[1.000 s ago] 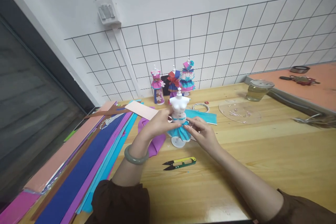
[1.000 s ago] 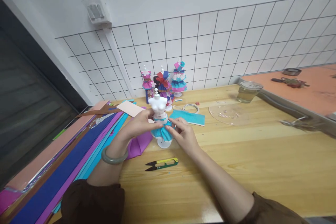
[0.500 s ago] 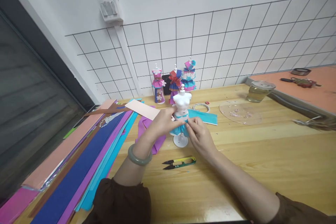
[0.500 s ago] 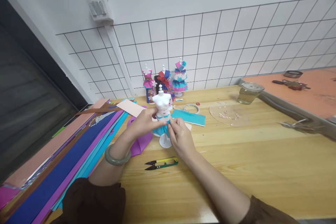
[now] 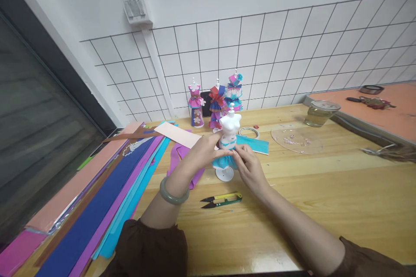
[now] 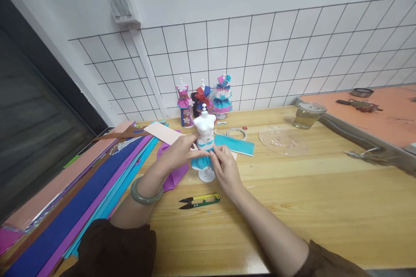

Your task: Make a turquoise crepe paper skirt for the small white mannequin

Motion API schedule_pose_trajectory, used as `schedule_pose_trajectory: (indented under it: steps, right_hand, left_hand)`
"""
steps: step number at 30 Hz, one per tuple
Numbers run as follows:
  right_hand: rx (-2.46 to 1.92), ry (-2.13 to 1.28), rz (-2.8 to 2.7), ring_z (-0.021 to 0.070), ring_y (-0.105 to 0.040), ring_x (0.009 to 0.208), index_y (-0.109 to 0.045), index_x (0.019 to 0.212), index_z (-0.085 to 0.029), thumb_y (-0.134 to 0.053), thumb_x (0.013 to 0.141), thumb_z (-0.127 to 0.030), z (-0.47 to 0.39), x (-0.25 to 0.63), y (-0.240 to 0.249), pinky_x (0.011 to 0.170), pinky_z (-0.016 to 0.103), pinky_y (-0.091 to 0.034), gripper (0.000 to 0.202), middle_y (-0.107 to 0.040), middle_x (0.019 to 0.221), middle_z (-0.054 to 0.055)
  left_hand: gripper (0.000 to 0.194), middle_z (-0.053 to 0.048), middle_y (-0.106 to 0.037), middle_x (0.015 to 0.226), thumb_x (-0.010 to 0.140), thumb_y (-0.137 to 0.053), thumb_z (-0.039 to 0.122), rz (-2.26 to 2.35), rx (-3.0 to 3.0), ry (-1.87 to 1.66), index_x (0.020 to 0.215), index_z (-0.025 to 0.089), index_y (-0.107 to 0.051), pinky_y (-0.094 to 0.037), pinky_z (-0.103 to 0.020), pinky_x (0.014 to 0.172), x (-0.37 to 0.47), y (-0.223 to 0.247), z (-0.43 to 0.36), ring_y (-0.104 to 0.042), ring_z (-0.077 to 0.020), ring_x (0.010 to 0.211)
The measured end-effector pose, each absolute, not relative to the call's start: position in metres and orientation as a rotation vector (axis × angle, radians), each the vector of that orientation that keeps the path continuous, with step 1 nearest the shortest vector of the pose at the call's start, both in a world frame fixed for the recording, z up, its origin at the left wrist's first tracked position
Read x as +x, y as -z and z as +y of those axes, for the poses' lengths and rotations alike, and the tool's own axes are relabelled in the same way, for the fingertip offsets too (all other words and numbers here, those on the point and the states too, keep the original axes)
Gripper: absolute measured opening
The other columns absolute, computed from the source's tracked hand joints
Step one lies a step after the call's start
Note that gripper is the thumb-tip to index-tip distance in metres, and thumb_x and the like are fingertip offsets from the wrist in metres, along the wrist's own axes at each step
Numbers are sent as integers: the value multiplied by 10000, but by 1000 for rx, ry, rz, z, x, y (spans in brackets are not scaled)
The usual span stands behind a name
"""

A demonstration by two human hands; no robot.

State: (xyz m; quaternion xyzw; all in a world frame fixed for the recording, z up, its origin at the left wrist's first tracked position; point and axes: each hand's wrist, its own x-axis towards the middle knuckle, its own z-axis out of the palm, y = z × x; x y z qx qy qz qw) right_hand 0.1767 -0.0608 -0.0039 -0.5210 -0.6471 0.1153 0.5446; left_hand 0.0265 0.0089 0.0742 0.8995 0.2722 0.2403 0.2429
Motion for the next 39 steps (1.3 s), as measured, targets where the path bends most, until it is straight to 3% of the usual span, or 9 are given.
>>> schedule_pose_trajectory:
  steps: [4,9,13,18,22,28,39]
  right_hand:
    - [-1239,-289,-1518,181,-461,730,-603,853,-210,-384,932,-377,-60,178,4,650,313,-412,287,-455,756,34]
    - [-1246,-305,-1523,184,-467,742,-617,890,-203,-392,928,-377,-61,178,3,665,319,-413,287,-462,766,37]
    - [-1230,-309,-1523,186,-474,756,-630,995,-213,-410,925,-369,-62,177,3,670,322,-415,279,-477,789,41]
    - [-1209,-292,-1499,176,-462,716,-643,887,-197,-441,914,-359,-62,174,5,633,311,-398,261,-450,741,28]
    - [-1192,-342,-1478,166,-448,702,-641,832,-190,-446,913,-363,-64,171,4,620,303,-384,273,-439,733,24]
    - [-1171,-431,-1454,167,-462,738,-665,982,-197,-452,907,-395,-63,175,4,655,302,-395,300,-463,754,21]
    - [-1177,-375,-1467,162,-485,714,-680,1054,-199,-477,894,-399,-59,178,8,636,294,-415,327,-499,728,23]
  left_hand:
    - [496,-43,-624,890,754,-617,470,685,2480,-596,1145,184,-507,-419,-302,658,25,-75,8,-568,-198,771]
    - [493,-79,-599,1097,729,-658,312,629,2511,-593,1184,207,-498,-432,-353,804,20,-77,10,-552,-239,960]
    - [353,-57,-628,957,784,-569,263,670,2493,-541,1128,195,-528,-445,-333,732,18,-78,11,-575,-205,828]
    - [292,-51,-636,957,772,-565,226,639,2451,-570,1061,180,-558,-441,-313,720,18,-79,10,-579,-192,816]
    - [291,-40,-644,948,767,-573,220,623,2432,-577,1055,179,-569,-440,-307,720,16,-77,13,-577,-183,808]
    - [348,-40,-643,1012,776,-579,226,591,2385,-564,1120,188,-551,-449,-297,732,14,-76,15,-583,-178,848]
    - [390,-59,-645,1048,807,-563,324,563,2349,-492,1170,186,-536,-471,-307,743,10,-82,15,-599,-190,868]
